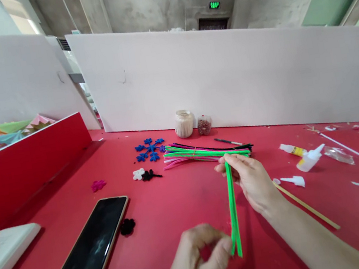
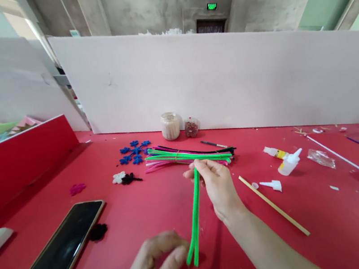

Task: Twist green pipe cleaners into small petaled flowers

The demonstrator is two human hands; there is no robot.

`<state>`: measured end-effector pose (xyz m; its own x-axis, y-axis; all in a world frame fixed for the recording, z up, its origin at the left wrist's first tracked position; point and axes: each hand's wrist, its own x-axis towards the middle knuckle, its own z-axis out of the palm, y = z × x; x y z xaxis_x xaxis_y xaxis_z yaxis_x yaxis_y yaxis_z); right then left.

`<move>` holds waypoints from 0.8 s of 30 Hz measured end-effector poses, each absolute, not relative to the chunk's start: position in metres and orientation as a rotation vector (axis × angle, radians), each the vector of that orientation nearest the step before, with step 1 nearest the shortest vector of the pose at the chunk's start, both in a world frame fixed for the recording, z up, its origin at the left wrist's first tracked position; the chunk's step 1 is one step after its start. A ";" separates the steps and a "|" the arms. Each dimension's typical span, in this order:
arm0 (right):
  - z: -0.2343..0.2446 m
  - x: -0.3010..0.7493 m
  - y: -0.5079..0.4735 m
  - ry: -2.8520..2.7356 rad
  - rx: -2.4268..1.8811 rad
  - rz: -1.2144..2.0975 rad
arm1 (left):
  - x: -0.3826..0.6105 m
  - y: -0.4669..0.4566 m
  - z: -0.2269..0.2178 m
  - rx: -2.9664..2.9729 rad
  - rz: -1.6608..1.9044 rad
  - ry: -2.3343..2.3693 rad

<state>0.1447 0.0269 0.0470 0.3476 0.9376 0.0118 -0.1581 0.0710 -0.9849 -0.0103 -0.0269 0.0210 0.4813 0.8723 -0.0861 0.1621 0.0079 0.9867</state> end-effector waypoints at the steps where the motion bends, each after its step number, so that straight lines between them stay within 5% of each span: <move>1: 0.046 0.143 0.022 -0.854 -1.205 1.010 | -0.012 -0.023 0.026 1.488 0.742 0.986; 11: 0.037 0.126 0.000 -1.034 -1.193 1.073 | 0.015 0.001 0.038 0.800 0.930 0.768; 24: 0.027 0.137 0.005 -1.178 -1.240 1.001 | 0.016 0.007 0.024 0.939 0.872 0.910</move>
